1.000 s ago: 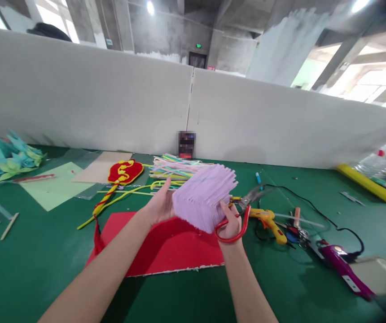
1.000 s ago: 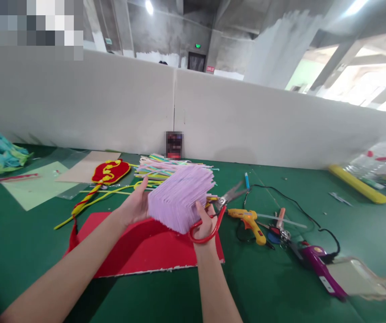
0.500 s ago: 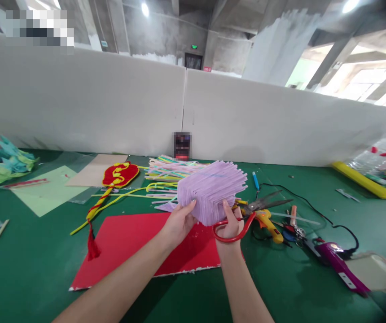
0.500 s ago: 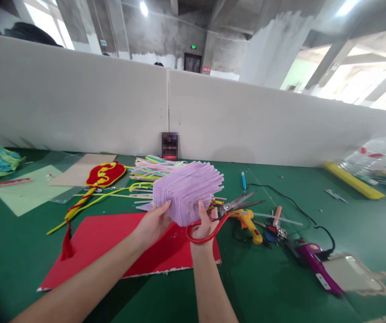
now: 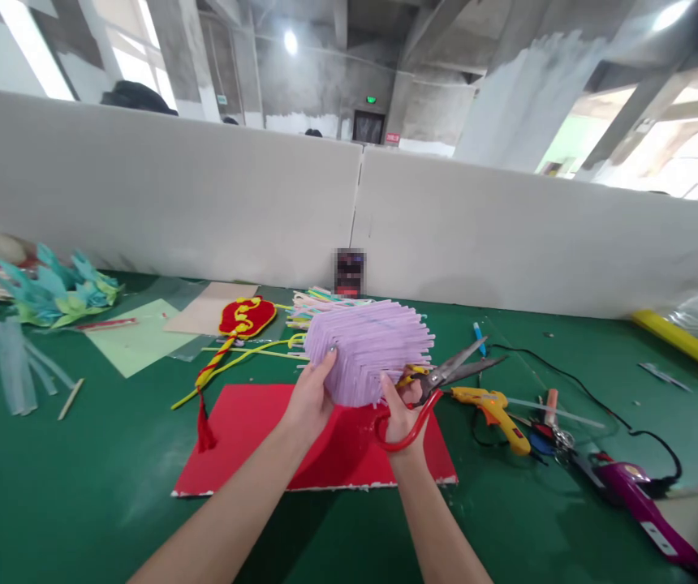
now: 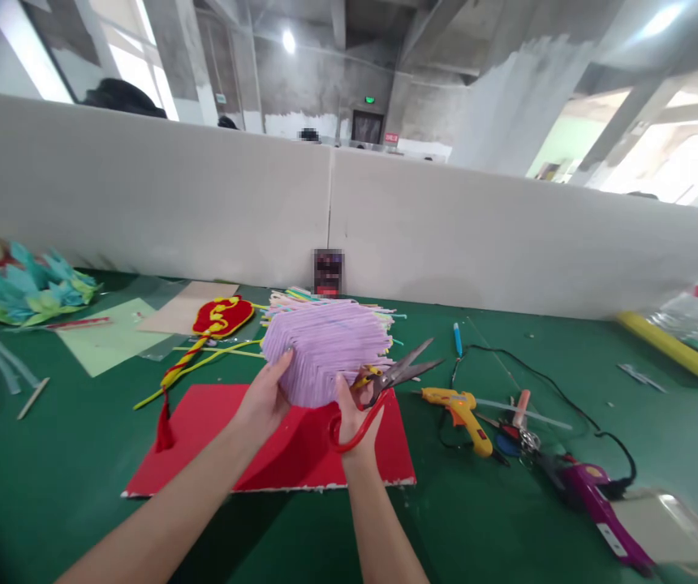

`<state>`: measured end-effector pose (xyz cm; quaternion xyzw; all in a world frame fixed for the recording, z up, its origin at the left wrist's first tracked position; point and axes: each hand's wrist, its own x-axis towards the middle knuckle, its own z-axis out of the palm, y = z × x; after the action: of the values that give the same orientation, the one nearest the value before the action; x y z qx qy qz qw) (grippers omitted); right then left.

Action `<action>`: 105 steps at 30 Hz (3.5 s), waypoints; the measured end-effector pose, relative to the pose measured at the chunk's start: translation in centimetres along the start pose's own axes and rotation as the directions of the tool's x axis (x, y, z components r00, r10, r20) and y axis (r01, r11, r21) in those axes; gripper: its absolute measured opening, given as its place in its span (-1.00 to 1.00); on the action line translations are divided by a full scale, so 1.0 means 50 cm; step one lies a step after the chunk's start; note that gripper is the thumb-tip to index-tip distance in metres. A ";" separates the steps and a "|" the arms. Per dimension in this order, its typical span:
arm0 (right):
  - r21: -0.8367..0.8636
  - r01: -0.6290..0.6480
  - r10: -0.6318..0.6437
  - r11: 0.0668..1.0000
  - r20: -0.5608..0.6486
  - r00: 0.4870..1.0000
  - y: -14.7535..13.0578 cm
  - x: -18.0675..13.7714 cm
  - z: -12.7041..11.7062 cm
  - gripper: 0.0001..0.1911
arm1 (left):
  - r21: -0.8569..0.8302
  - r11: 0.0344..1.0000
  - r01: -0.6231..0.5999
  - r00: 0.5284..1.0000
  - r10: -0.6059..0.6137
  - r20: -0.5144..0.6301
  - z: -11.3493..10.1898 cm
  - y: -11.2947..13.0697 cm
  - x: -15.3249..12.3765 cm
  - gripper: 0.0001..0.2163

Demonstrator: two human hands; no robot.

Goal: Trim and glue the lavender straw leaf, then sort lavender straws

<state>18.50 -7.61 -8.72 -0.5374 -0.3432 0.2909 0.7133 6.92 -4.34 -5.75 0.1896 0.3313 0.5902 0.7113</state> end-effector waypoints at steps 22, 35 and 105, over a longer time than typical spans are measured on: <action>0.121 -0.337 0.226 0.934 0.529 0.818 0.007 -0.044 0.014 -0.56 | 0.209 0.936 -0.282 0.954 0.297 -0.044 -0.082 0.108 -0.012 -0.60; -0.290 -0.349 0.450 0.891 0.661 0.601 -0.003 -0.059 -0.037 -0.40 | 0.019 0.950 -0.313 0.921 0.308 -0.238 -0.082 0.091 -0.003 -0.72; -0.238 -0.488 0.542 0.840 0.409 0.734 -0.009 -0.074 -0.016 -0.39 | 0.176 0.959 -0.221 0.945 0.256 -0.206 -0.058 0.030 -0.048 -0.55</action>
<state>16.98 -11.08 -9.07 -0.5665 -0.3558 0.5758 0.4700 3.65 -6.69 -6.20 0.2129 0.4281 0.6632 0.5758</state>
